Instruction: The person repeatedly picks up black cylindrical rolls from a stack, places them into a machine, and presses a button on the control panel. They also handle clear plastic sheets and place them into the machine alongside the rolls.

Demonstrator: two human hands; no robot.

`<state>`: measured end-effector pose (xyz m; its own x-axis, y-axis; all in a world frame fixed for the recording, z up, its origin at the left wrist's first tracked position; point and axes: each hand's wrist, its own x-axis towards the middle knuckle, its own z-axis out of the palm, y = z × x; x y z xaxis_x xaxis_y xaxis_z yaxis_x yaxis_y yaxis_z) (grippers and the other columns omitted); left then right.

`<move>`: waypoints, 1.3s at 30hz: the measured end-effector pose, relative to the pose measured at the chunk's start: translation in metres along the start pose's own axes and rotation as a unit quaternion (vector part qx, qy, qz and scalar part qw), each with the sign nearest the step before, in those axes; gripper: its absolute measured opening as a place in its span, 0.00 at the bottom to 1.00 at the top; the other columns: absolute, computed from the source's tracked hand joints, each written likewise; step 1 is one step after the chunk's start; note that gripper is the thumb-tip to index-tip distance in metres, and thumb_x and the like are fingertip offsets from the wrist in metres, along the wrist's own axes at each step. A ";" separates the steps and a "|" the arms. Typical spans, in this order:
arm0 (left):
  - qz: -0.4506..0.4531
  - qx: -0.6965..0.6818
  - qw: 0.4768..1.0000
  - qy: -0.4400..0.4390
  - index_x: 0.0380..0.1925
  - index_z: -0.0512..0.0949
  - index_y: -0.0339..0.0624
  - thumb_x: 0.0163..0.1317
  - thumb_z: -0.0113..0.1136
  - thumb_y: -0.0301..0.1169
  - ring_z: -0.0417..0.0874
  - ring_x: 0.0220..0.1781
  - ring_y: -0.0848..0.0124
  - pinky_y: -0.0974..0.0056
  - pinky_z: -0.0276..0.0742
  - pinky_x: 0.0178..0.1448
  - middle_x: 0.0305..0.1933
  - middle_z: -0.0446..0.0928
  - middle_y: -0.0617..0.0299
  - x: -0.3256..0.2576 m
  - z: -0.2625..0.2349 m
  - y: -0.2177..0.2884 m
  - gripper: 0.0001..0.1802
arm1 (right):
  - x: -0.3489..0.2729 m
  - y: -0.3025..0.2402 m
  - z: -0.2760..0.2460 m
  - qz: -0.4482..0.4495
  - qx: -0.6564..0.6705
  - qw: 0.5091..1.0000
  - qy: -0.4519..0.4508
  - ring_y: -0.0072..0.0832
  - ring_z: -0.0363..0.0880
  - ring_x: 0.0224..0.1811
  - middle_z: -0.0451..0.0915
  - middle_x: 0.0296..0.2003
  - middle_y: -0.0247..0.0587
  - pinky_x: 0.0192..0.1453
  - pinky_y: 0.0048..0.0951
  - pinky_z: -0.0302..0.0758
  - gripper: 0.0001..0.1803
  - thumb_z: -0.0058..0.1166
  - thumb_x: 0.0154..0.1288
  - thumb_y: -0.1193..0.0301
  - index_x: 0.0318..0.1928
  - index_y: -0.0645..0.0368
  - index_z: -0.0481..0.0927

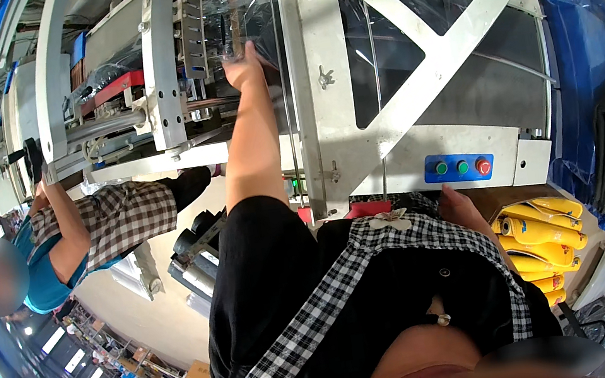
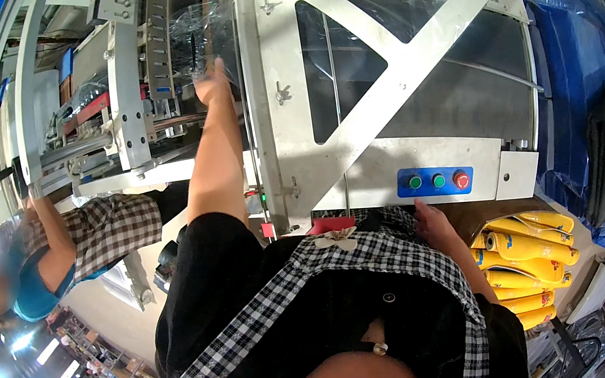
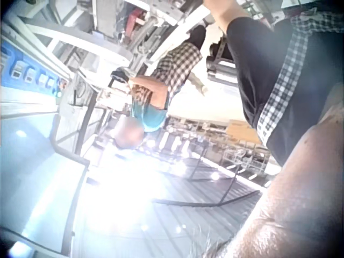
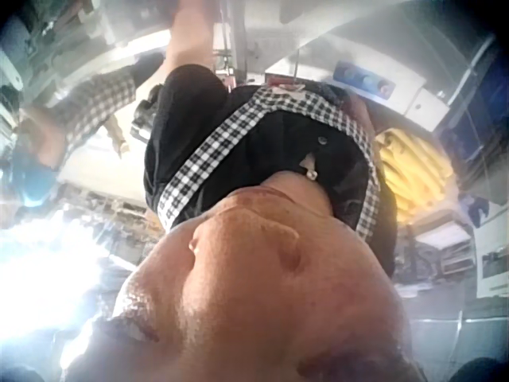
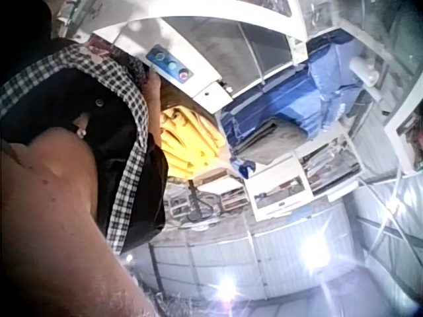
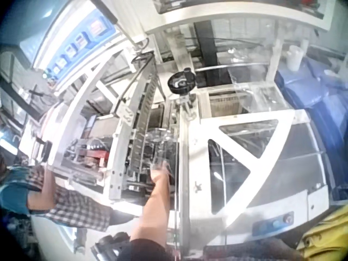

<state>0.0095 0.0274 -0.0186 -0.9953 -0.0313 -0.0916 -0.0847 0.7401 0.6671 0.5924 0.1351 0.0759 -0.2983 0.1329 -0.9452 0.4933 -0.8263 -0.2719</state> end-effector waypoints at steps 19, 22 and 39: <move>-0.021 -0.357 0.934 0.026 0.36 0.73 0.35 0.68 0.52 0.26 0.78 0.38 0.71 0.66 0.74 0.45 0.36 0.79 0.58 -0.049 -0.013 -0.005 0.05 | 0.038 -0.001 0.039 -0.015 0.156 0.984 0.083 0.25 0.69 0.32 0.74 0.36 0.32 0.33 0.26 0.66 0.30 0.53 0.62 0.42 0.51 0.52 0.72; -0.003 -0.450 0.892 0.045 0.36 0.72 0.36 0.68 0.50 0.24 0.75 0.37 0.73 0.68 0.72 0.46 0.36 0.78 0.60 -0.057 -0.013 -0.008 0.03 | 0.035 -0.004 0.042 -0.011 0.152 0.981 0.121 0.25 0.70 0.31 0.74 0.36 0.32 0.32 0.26 0.66 0.30 0.53 0.62 0.41 0.51 0.52 0.72; -0.097 -0.475 0.874 0.006 0.41 0.75 0.39 0.64 0.57 0.26 0.75 0.33 0.74 0.71 0.71 0.40 0.36 0.78 0.65 -0.041 -0.018 -0.009 0.07 | 0.037 -0.007 0.041 0.020 0.129 0.980 0.151 0.27 0.72 0.28 0.75 0.36 0.36 0.25 0.27 0.62 0.31 0.55 0.60 0.42 0.50 0.54 0.71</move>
<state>0.0503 0.0100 -0.0071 -0.9577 -0.1052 -0.2677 -0.2475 -0.1728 0.9534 0.5446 0.1236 0.0505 -0.0072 0.2211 -0.9752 0.2658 -0.9397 -0.2150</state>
